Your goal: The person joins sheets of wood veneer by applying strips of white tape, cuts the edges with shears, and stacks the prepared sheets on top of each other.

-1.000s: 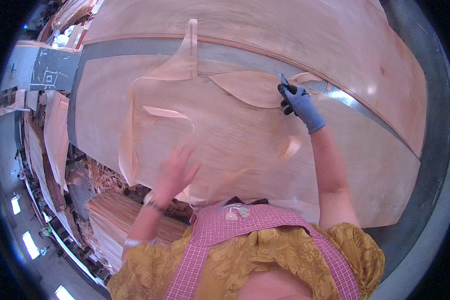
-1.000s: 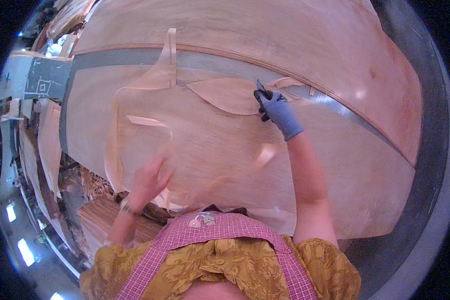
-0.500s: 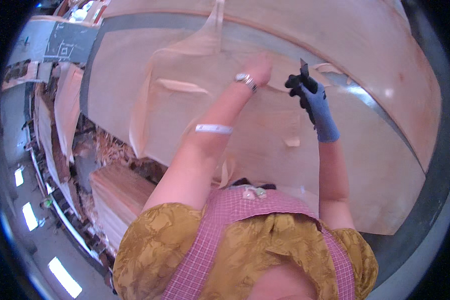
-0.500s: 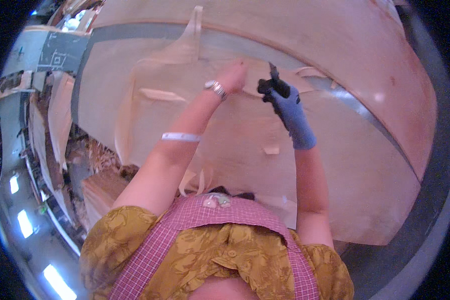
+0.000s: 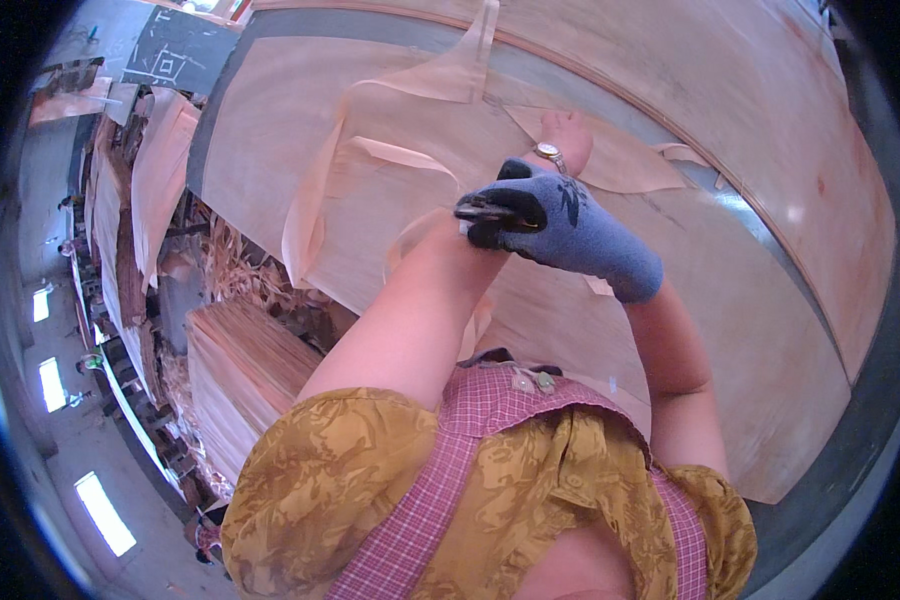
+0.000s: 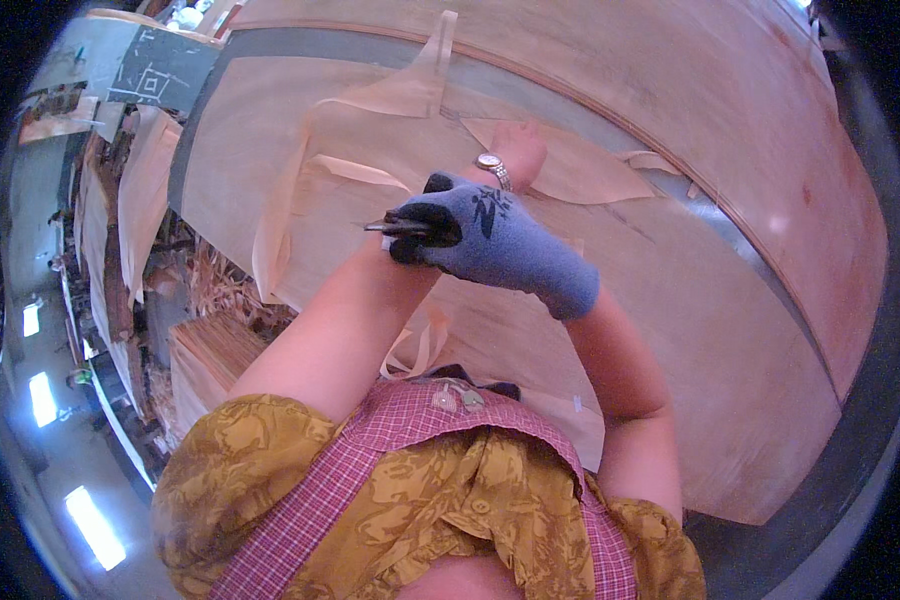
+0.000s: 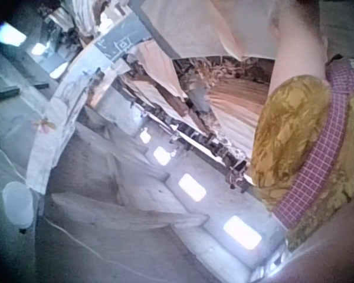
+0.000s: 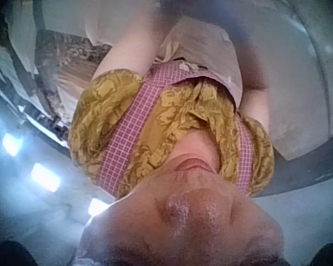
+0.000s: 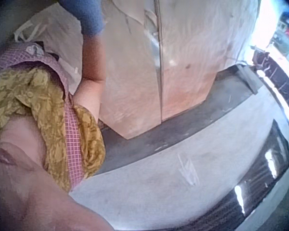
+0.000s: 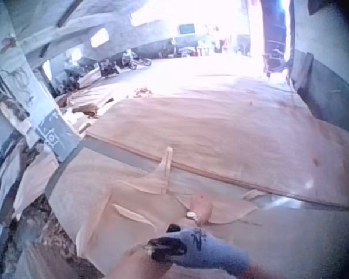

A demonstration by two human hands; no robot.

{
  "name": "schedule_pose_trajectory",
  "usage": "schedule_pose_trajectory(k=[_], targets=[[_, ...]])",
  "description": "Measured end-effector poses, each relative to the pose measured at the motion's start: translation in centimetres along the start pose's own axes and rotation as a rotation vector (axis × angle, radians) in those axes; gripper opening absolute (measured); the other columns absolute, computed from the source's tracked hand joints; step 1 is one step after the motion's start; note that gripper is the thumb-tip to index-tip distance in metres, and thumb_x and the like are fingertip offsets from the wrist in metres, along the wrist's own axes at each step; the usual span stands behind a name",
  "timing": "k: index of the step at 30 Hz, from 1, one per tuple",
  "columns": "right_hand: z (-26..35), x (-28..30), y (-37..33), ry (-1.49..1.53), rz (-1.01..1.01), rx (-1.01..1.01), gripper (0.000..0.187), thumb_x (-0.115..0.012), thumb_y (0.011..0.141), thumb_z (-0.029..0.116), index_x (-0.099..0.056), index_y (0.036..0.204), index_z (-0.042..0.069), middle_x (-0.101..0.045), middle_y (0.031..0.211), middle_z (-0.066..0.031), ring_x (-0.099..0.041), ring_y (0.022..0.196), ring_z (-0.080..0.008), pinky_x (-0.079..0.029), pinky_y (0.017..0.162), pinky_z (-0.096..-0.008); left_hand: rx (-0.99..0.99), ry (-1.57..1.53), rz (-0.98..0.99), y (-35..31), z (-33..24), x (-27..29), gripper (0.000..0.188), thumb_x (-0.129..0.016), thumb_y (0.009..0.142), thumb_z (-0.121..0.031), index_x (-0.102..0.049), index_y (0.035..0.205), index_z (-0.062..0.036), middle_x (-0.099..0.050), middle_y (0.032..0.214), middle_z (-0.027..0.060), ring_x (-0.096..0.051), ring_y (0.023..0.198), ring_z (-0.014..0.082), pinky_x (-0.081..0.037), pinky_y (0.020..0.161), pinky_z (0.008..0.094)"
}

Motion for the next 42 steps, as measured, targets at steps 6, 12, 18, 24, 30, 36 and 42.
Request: schedule_pose_trajectory(k=[6, 12, 18, 24, 30, 36, 42], targets=[[-2.4, -1.5, -2.2, 0.597, -0.167, -0.154, 0.016, -0.07, 0.083, 0.009, -0.065, 0.097, 0.003, -0.066, 0.091, -0.0028, -0.059, 0.084, -0.0124, -0.05, 0.076, -0.0281, -0.052, -0.09, 0.061, 2.7, 0.1, -0.5, 0.025, -0.064, 0.079, -0.015, -0.073, 0.102, -0.0071, -0.062, 0.122, 0.0178, -0.064, 0.107, 0.0345, -0.051, 0.085, 0.0474], [-4.1, -1.6, -7.3, 0.942, -0.313, -0.197, 0.016, -0.072, 0.08, 0.01, -0.064, 0.092, 0.004, -0.06, 0.106, -0.0063, -0.056, 0.095, -0.0116, -0.046, 0.076, -0.0226, -0.003, -0.255, 0.286, 5.0, 2.5, -3.9, 0.035, -0.06, 0.078, -0.01, -0.068, 0.111, -0.0039, -0.058, 0.129, 0.0199, -0.063, 0.111, 0.0349, -0.052, 0.086, 0.0469], [-6.2, -0.1, -10.3, 0.993, -0.486, -0.072, 0.011, -0.064, 0.091, 0.015, -0.057, 0.093, 0.006, -0.06, 0.096, -0.0104, -0.058, 0.076, -0.0146, -0.045, 0.061, -0.0256, -0.106, -0.314, 0.158, 5.8, 4.7, -5.3, 0.016, -0.06, 0.08, -0.014, -0.071, 0.089, -0.0057, -0.065, 0.109, 0.0164, -0.063, 0.096, 0.0356, -0.05, 0.082, 0.0478], [-14.6, 3.3, -10.4, 0.757, -0.759, -0.676, 0.017, -0.06, 0.097, 0.022, -0.057, 0.107, 0.008, -0.067, 0.085, -0.0092, -0.047, 0.053, -0.0078, -0.038, 0.047, -0.022, -0.06, -0.353, -0.298, 0.1, 2.5, -1.7, 0.023, -0.064, 0.084, -0.018, -0.067, 0.104, -0.0091, -0.061, 0.118, 0.0117, -0.055, 0.113, 0.029, -0.045, 0.093, 0.045], [-23.9, 5.7, -6.1, 0.644, -0.644, -0.667, 0.029, -0.064, 0.094, 0.019, -0.058, 0.118, 0.006, -0.071, 0.085, -0.007, -0.047, 0.047, -0.0067, -0.035, 0.042, -0.0218, 0.019, -0.457, -0.654, -1.7, 3.5, -2.9, 0.029, -0.063, 0.085, -0.012, -0.061, 0.112, -0.0059, -0.057, 0.124, 0.0114, -0.054, 0.116, 0.0294, -0.044, 0.097, 0.0426], [-28.5, 6.2, -1.6, 0.486, -0.609, -0.766, 0.021, -0.069, 0.089, 0.016, -0.055, 0.101, 0.005, -0.071, 0.081, -0.0085, -0.051, 0.05, -0.0091, -0.04, 0.044, -0.0242, 0.2, -0.838, -0.738, -1.5, 6.4, -3.6, 0.044, -0.059, 0.083, -0.001, -0.053, 0.126, -0.0032, -0.053, 0.128, 0.0166, -0.053, 0.115, 0.0366, -0.043, 0.099, 0.0432], [-31.5, 5.6, -0.9, 0.424, -0.594, -0.784, 0.024, -0.072, 0.086, 0.017, -0.055, 0.097, 0.005, -0.069, 0.075, -0.0081, -0.057, 0.055, -0.0129, -0.044, 0.046, -0.0278, 0.114, -0.674, -0.826, -1.0, 7.7, -1.7, 0.046, -0.056, 0.083, 0.002, -0.053, 0.129, -0.0008, -0.054, 0.133, 0.0161, -0.054, 0.112, 0.0347, -0.045, 0.098, 0.0408]])
Point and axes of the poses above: each hand's wrist, its own y-axis towards the middle knuckle, its own x-axis out of the back of the hand, z = x × y, the point moved 7 cm from there along y, towards the middle knuckle
